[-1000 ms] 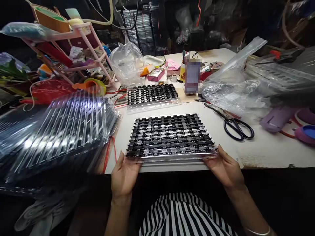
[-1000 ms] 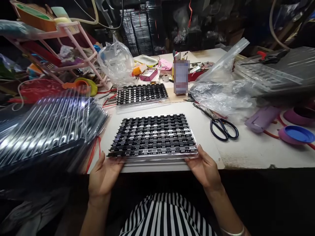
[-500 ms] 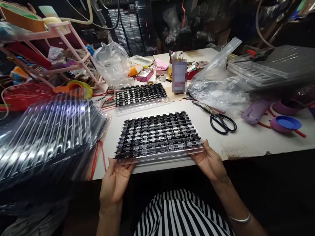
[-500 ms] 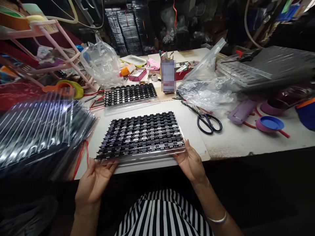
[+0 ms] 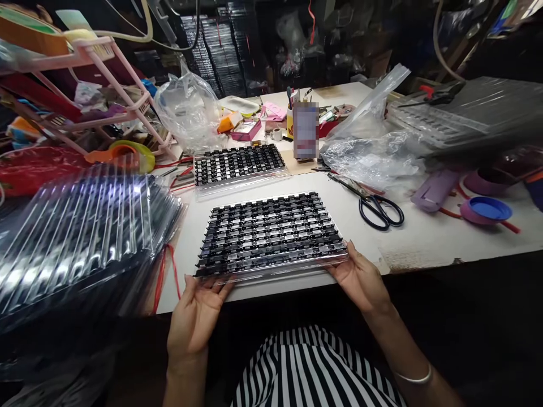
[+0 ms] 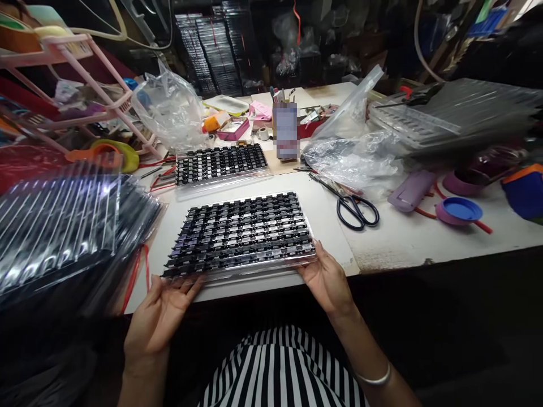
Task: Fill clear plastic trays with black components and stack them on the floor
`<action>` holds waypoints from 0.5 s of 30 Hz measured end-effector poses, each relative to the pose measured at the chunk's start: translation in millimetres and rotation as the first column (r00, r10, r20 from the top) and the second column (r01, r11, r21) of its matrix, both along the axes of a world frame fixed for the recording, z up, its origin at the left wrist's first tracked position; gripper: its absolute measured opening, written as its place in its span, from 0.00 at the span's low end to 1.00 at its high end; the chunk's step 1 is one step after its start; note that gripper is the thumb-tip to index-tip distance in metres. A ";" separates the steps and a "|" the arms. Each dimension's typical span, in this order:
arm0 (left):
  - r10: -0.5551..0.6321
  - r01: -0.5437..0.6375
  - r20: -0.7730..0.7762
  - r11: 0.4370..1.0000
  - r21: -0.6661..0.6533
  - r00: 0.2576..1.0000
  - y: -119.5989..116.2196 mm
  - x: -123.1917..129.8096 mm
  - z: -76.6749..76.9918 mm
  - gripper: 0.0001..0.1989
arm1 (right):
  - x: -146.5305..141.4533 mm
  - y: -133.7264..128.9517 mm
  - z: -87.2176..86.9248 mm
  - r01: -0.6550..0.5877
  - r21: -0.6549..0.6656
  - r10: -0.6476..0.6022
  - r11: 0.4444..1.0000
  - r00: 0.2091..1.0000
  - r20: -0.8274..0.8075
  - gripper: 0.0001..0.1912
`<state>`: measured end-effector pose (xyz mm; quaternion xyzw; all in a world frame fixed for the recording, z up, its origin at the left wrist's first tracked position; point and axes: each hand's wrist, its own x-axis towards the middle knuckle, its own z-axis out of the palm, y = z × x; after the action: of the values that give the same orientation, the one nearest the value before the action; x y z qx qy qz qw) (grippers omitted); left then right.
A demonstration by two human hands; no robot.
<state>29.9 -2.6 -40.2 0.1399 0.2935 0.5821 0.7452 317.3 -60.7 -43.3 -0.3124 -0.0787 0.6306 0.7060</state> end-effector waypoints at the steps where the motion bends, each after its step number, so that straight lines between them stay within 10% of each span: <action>1: -0.001 0.001 -0.003 1.000 -0.001 1.000 -0.3 0.7 0.9 0.16 | 0.0 0.1 0.7 0.000 -0.004 0.000 1.000 1.000 0.004 0.14; 7: 0.002 -0.006 -0.061 0.998 -0.061 0.998 -1.2 -2.3 10.5 0.18 | 9.0 -13.1 6.9 -0.035 -0.083 0.038 0.996 0.999 0.037 0.14; 15: -0.017 -0.009 -0.109 0.973 -0.230 0.994 3.0 -21.3 14.1 0.20 | 32.1 -46.1 6.7 0.021 -0.229 0.095 0.973 0.869 0.485 0.21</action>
<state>8.7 0.4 -26.1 0.0852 0.3992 0.5343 0.7402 349.4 -106.8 -36.6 -0.5396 -0.1898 0.5484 0.6099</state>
